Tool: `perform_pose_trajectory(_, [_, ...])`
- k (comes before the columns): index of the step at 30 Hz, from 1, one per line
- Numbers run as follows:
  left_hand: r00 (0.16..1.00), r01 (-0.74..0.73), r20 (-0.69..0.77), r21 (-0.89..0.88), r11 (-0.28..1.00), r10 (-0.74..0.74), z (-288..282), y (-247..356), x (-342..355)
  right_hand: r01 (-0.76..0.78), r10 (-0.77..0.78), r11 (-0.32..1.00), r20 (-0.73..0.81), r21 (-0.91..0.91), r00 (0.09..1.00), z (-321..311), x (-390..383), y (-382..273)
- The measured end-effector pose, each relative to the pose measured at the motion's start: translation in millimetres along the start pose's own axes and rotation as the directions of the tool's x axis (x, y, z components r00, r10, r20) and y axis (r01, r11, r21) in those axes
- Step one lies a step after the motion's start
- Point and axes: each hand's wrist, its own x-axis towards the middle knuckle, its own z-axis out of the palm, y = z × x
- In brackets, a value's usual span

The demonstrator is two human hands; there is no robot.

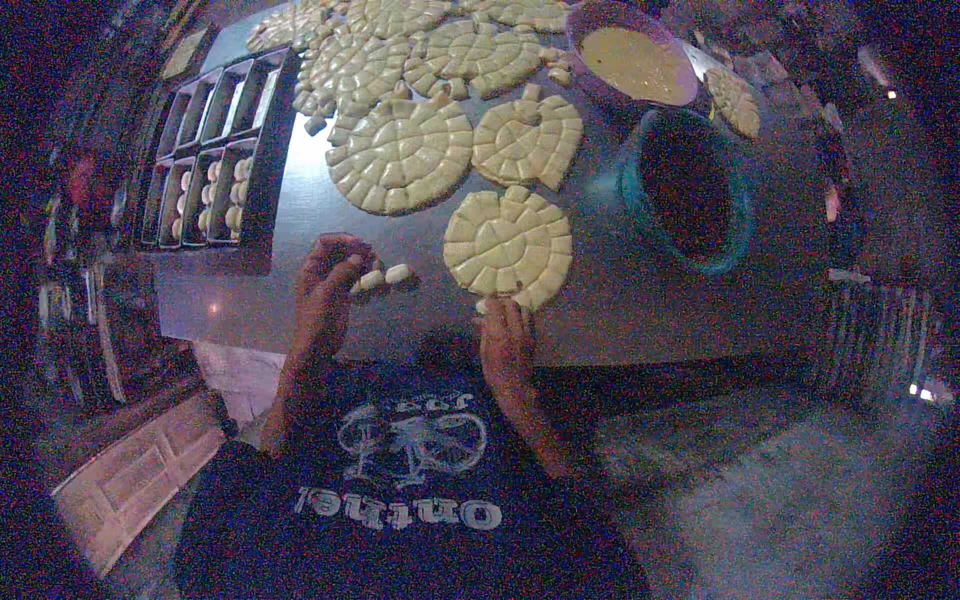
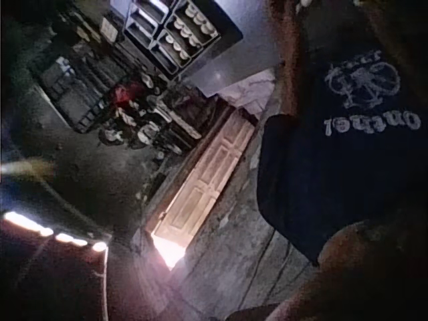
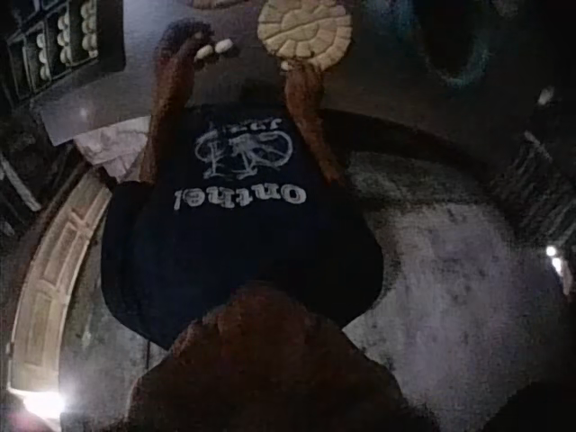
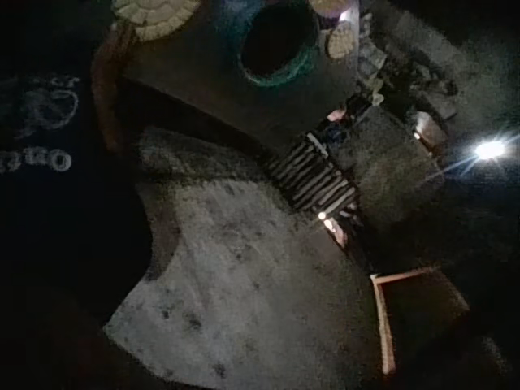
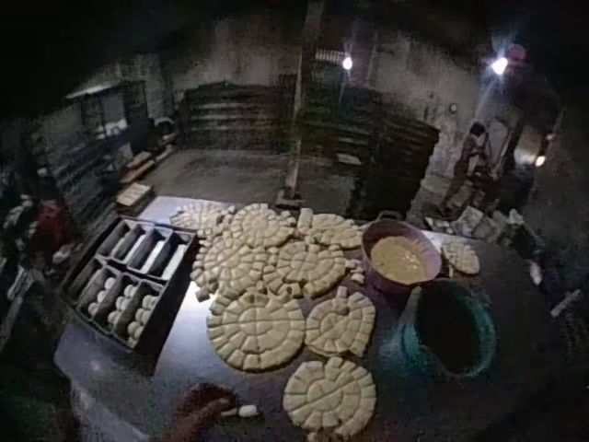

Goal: The person fills dough balls with a dark paste from a bowl, rolls them into shapes, and places them into metal baking tins.

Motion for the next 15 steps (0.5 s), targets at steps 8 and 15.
perform_pose_trajectory(8, [0.989,-0.149,0.012,0.174,0.973,0.150,26,-9,5,-0.162,0.036,0.868,0.267,0.469,0.963,-35,17,-24])
perform_pose_trajectory(15, [0.971,-0.230,0.144,0.338,0.913,0.191,97,-5,-12,-0.253,-0.054,0.461,0.311,0.851,0.949,-60,39,-30])
